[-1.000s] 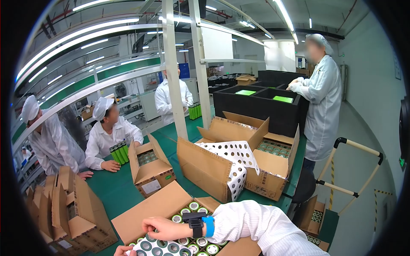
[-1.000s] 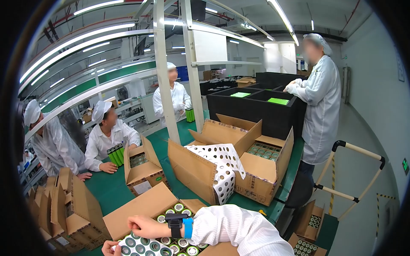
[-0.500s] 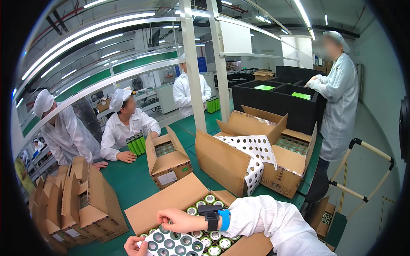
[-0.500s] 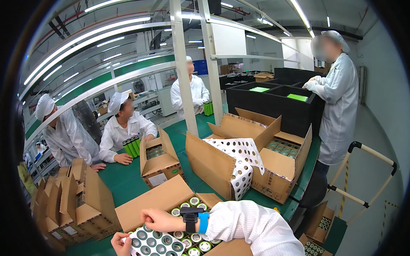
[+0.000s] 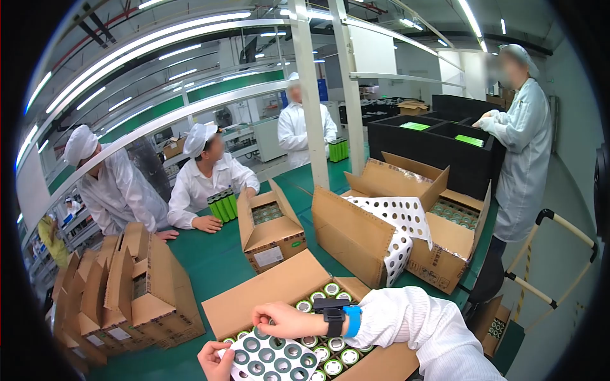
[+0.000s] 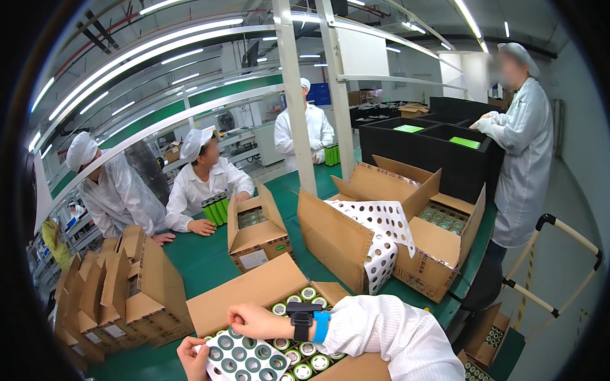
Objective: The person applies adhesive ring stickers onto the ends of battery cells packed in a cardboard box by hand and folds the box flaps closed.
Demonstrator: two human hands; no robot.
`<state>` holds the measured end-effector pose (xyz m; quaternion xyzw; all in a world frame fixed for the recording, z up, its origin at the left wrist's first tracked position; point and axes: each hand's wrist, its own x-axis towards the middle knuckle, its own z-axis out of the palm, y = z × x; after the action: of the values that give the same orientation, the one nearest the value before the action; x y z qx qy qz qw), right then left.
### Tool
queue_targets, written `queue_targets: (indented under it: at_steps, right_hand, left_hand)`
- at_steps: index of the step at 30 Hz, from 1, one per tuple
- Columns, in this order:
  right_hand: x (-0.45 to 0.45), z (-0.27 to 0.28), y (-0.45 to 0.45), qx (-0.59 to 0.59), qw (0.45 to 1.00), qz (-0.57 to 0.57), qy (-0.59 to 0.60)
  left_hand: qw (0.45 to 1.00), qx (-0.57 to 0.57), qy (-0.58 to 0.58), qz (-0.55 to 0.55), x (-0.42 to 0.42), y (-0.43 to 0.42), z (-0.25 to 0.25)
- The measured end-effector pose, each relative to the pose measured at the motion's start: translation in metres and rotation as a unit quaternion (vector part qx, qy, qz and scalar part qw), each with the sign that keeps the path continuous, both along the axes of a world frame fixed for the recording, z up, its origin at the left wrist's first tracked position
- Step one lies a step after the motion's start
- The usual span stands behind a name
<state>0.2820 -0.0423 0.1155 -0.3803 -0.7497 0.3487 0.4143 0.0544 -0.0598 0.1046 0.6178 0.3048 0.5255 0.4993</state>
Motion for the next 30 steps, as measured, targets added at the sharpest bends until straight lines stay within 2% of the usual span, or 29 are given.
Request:
queue_targets:
  at_steps: [8, 18, 20, 21, 24, 30]
  right_hand:
    - [-0.002, -0.007, 0.003, 0.075, 0.997, -0.016, 0.017]
    - [-0.001, 0.000, -0.001, 0.040, 0.999, -0.012, 0.014]
    - [0.000, 0.002, -0.002, 0.035, 0.999, -0.002, 0.013]
    - [0.001, 0.003, -0.002, 0.035, 0.999, -0.007, -0.008]
    - [0.000, 0.000, -0.001, 0.032, 0.999, -0.006, -0.023]
    - [0.000, 0.004, -0.003, 0.028, 1.000, -0.011, -0.005]
  left_hand:
    - [0.999, -0.013, 0.025, 0.017, -0.002, 0.000, -0.002]
    - [0.999, 0.008, 0.028, 0.023, 0.000, 0.000, 0.001]
    - [0.999, 0.000, 0.024, 0.023, 0.001, -0.001, 0.002]
    - [0.998, -0.040, -0.031, 0.025, 0.001, 0.005, -0.003]
    - [0.997, -0.065, -0.002, 0.032, -0.002, 0.004, -0.005]
    - [0.998, -0.057, -0.021, 0.034, -0.001, 0.003, -0.005]
